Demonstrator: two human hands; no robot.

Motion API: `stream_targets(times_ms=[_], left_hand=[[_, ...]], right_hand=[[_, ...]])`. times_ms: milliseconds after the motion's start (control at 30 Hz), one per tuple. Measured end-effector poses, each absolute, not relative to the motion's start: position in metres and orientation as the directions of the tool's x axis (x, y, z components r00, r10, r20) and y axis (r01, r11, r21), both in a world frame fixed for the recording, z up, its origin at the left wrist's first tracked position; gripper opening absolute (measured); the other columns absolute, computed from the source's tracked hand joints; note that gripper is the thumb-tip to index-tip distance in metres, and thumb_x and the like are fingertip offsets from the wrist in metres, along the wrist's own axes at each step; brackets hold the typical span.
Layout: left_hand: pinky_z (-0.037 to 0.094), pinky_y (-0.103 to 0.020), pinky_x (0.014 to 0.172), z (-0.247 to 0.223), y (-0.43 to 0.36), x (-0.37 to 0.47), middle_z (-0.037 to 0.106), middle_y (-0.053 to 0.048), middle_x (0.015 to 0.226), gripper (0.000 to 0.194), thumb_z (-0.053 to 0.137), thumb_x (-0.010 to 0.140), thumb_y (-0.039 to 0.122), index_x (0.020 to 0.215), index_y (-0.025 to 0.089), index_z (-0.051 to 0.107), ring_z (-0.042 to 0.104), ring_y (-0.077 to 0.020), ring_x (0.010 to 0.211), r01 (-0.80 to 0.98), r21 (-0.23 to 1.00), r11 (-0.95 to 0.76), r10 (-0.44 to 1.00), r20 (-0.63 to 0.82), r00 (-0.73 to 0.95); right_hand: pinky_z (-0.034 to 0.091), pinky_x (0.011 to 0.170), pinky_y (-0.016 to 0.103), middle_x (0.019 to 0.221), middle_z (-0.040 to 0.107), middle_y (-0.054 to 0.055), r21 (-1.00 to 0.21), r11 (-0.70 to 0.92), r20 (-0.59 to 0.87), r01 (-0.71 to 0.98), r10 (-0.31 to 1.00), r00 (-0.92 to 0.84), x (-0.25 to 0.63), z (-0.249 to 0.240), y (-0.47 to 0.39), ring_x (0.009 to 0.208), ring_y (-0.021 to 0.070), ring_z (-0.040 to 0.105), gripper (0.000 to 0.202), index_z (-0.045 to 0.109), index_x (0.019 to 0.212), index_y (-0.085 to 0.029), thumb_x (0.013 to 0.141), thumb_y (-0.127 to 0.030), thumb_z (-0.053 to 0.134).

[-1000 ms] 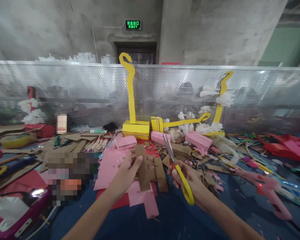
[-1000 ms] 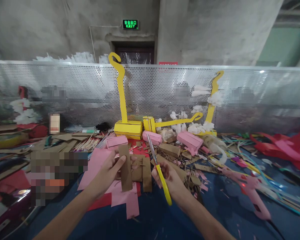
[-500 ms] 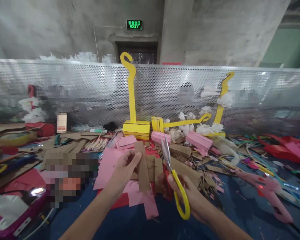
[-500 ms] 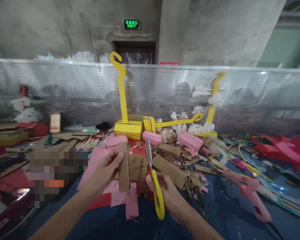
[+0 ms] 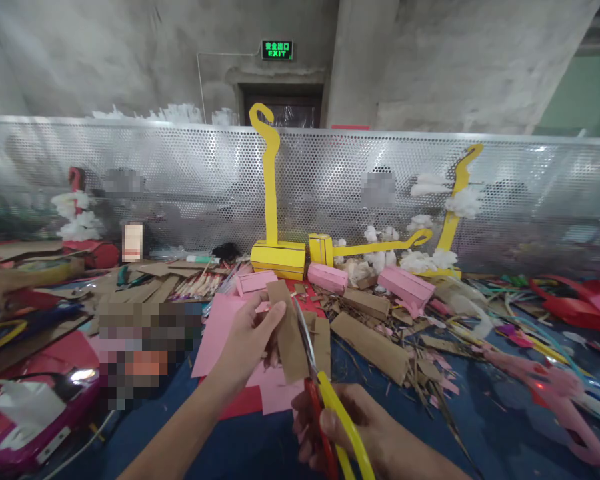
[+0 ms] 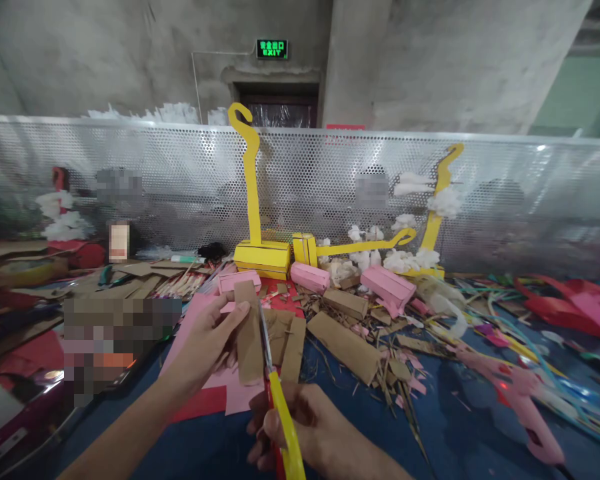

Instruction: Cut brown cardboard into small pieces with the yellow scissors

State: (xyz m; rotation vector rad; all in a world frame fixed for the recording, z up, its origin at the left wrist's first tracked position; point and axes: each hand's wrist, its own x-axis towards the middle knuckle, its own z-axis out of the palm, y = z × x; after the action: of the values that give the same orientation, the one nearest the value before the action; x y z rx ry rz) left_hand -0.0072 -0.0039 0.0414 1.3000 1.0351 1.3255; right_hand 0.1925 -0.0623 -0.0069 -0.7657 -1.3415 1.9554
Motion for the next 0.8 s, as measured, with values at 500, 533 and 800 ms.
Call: stream_targets(times_ms=[500,533,800], left_hand=[[0.032,-0.015,0.024,0.038,0.002,-0.012,0.055,0.008,0.044,0.042,0.063,0.085,0.051,0.112,0.019,0.058,0.040,-0.0078,0.023,-0.055,0.987,-0.149,0.988,0.146,-0.050],[0.032,-0.014,0.024,0.037,0.003,-0.013,0.055,0.008,0.046,0.042,0.064,0.084,0.051,0.111,0.019,0.059,0.040,-0.0072,0.024,-0.091,0.986,-0.140,0.989,0.134,-0.065],[0.032,-0.014,0.025,0.036,0.003,-0.009,0.054,0.009,0.046,0.046,0.060,0.087,0.052,0.122,0.022,0.055,0.039,-0.0069,0.024,-0.123,0.983,-0.135,0.990,0.138,0.018]], right_hand=[[0.054,0.064,0.024,0.105,0.064,0.009,-0.967,-0.230,-0.102,-0.114,0.752,-0.652,0.187,-0.003,-0.068,0.067,0.0120,0.069,0.061,0.055,0.110,-0.015,0.076,-0.061,0.075],[0.053,0.063,0.024,0.107,0.063,0.009,-0.967,-0.229,-0.101,-0.111,0.746,-0.658,0.186,-0.003,-0.068,0.067,0.0116,0.068,0.061,0.055,0.111,-0.015,0.076,-0.062,0.074],[0.052,0.067,0.025,0.099,0.058,0.006,-0.987,-0.102,0.011,-0.123,0.724,-0.690,0.192,-0.009,-0.069,0.091,0.0199,0.059,0.075,0.059,0.115,-0.020,0.066,-0.076,0.071]])
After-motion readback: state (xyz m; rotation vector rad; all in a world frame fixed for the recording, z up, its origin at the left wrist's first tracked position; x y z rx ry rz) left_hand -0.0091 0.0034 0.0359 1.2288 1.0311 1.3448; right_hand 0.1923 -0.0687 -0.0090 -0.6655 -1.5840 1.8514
